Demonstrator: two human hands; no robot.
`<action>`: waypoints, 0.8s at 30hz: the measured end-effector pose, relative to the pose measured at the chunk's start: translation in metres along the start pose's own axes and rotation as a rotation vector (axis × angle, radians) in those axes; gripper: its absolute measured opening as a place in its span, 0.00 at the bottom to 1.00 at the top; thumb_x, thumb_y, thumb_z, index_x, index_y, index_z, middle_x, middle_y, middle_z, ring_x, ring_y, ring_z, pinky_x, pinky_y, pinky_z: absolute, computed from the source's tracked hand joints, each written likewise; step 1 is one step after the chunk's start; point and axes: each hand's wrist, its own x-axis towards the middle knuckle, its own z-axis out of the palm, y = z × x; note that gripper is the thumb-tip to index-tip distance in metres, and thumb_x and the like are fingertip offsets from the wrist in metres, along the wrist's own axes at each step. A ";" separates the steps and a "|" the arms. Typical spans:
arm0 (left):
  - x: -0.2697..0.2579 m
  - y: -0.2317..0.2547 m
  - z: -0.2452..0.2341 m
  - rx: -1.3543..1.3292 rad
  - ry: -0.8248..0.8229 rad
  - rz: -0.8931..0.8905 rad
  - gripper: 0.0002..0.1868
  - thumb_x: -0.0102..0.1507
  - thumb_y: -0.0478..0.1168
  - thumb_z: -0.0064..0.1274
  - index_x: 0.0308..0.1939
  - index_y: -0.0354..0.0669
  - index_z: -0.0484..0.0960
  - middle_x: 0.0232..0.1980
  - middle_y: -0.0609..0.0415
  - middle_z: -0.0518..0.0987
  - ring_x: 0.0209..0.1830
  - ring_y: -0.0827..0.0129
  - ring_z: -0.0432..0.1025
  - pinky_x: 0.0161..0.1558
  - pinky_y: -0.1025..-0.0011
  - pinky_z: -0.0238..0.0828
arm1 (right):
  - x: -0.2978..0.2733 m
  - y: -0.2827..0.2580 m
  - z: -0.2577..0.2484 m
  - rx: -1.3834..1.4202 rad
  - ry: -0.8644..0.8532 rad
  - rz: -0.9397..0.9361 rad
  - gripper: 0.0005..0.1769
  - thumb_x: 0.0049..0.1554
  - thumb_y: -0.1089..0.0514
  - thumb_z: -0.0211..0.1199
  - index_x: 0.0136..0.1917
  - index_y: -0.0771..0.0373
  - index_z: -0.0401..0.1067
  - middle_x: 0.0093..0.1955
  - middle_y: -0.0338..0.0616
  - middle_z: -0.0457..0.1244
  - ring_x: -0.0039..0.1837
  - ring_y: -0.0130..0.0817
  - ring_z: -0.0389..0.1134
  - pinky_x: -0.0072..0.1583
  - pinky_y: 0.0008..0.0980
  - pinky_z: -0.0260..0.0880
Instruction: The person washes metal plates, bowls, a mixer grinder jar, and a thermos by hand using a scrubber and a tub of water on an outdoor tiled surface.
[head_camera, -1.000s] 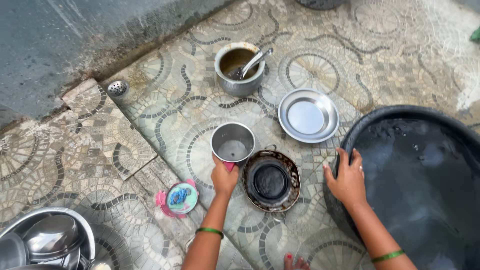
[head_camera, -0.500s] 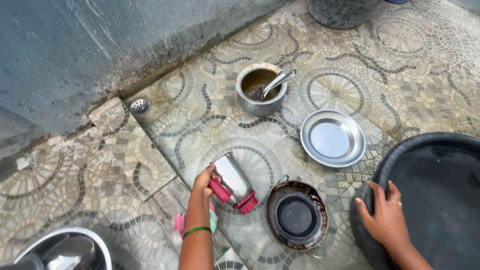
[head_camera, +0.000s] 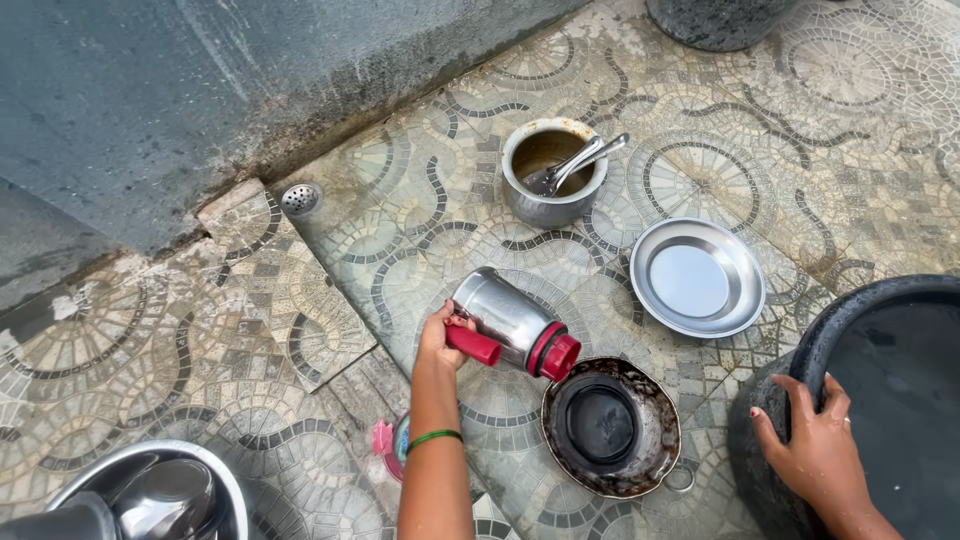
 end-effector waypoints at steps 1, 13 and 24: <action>-0.005 -0.004 0.005 0.004 0.017 -0.010 0.14 0.69 0.46 0.53 0.30 0.51 0.70 0.21 0.64 0.67 0.17 0.78 0.62 0.30 0.70 0.71 | 0.001 0.001 0.000 -0.007 -0.007 0.004 0.37 0.51 0.43 0.65 0.72 0.48 0.64 0.76 0.78 0.47 0.65 0.82 0.60 0.57 0.61 0.72; -0.093 -0.100 0.069 0.887 -0.096 1.252 0.46 0.71 0.51 0.64 0.80 0.32 0.53 0.61 0.46 0.78 0.57 0.63 0.75 0.57 0.64 0.72 | 0.012 0.047 0.031 0.304 0.189 -0.175 0.28 0.60 0.47 0.62 0.71 0.56 0.65 0.71 0.67 0.56 0.74 0.73 0.59 0.69 0.61 0.64; -0.162 -0.116 0.073 1.739 -0.181 0.841 0.48 0.60 0.52 0.59 0.80 0.65 0.50 0.40 0.40 0.85 0.43 0.46 0.81 0.48 0.55 0.75 | 0.067 0.165 0.023 2.363 -0.247 0.296 0.23 0.76 0.52 0.44 0.67 0.78 0.63 0.68 0.65 0.62 0.71 0.60 0.64 0.70 0.55 0.67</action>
